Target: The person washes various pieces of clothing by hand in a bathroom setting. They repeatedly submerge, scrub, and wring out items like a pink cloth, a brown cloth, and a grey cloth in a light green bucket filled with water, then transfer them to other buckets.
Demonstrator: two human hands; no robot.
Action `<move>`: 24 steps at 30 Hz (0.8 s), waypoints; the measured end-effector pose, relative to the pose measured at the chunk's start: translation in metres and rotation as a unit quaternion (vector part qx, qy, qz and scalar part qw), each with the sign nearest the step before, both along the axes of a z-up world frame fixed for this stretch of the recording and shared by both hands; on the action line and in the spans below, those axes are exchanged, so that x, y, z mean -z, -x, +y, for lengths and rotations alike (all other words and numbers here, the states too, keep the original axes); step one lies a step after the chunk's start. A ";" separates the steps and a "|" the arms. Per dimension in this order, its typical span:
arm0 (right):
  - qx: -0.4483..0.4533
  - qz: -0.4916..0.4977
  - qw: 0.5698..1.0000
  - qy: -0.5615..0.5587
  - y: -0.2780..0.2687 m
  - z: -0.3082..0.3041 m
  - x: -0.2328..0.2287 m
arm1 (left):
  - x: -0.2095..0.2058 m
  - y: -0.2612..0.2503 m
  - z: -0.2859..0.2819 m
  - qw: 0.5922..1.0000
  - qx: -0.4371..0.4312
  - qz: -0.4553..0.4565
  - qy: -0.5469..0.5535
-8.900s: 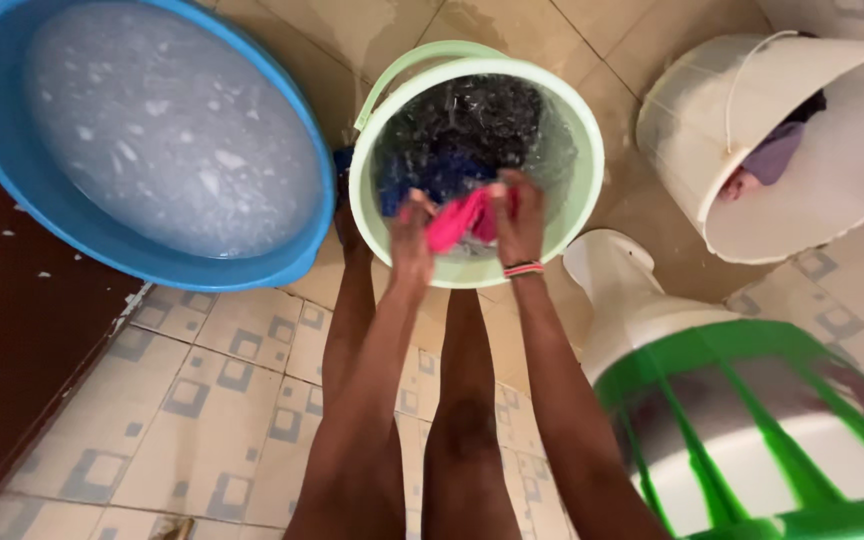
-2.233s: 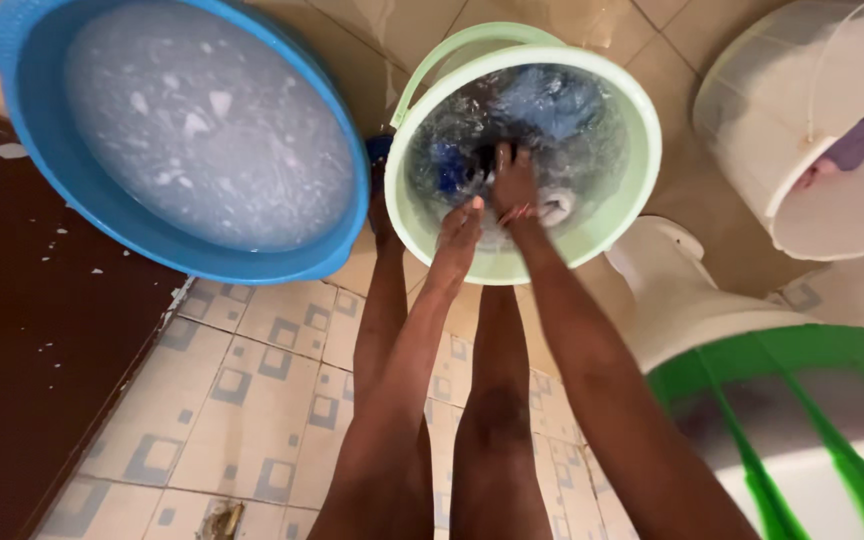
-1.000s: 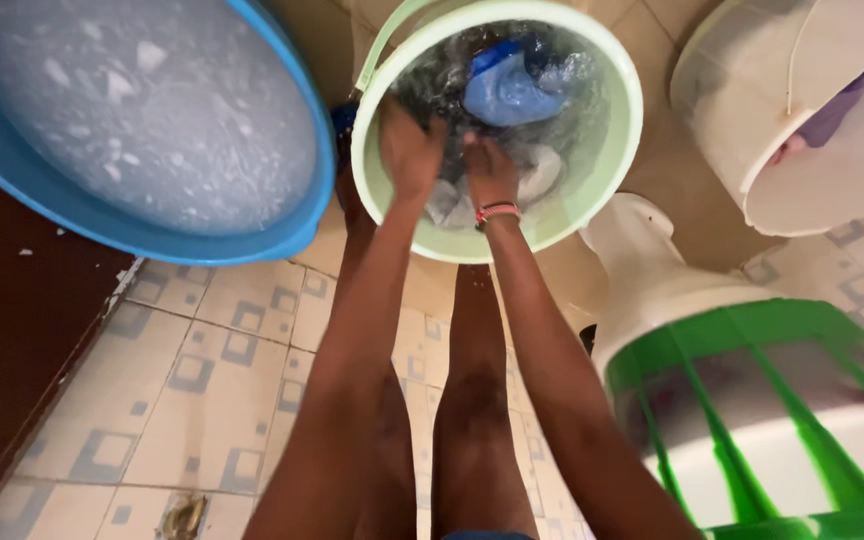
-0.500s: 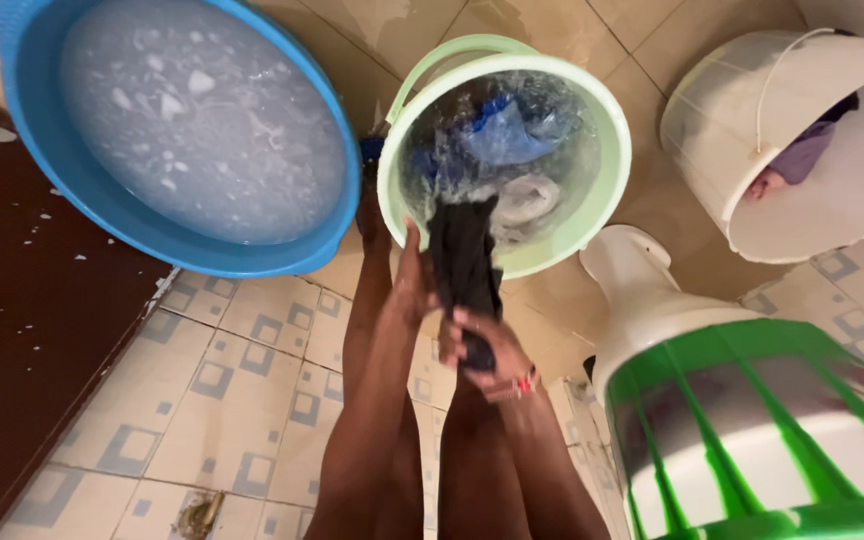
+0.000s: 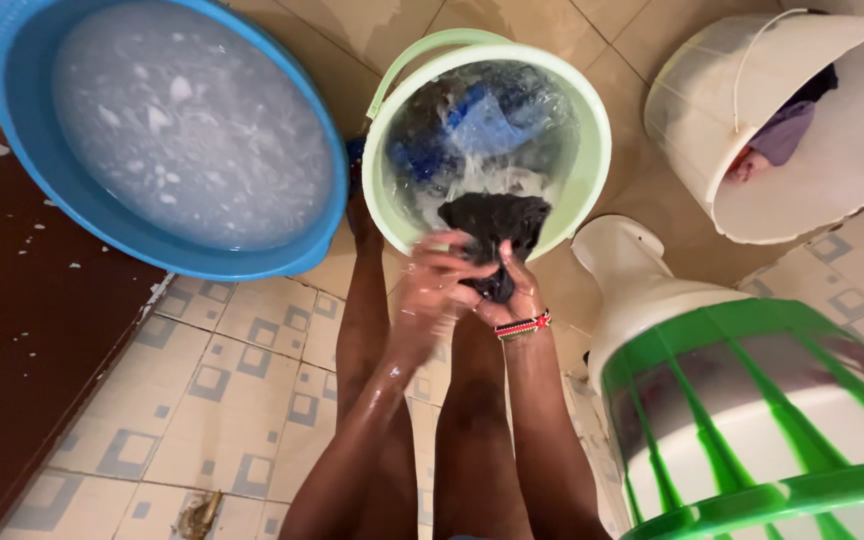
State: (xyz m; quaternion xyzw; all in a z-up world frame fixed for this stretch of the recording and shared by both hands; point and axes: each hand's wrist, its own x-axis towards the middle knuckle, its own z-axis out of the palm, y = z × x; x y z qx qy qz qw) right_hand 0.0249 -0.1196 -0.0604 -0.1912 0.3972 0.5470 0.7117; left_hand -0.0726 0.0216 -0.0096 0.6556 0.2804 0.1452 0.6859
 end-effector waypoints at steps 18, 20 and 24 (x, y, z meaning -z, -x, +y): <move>-0.081 0.066 0.984 -0.144 0.015 -0.026 -0.123 | -0.037 -0.076 0.055 0.850 0.280 -0.109 0.432; -0.189 -0.019 0.982 -0.009 0.026 -0.060 -0.108 | -0.039 -0.075 0.053 0.872 0.337 0.019 0.355; -0.226 -0.189 0.940 0.169 0.039 -0.073 -0.025 | 0.000 -0.087 0.011 0.941 0.272 0.056 0.194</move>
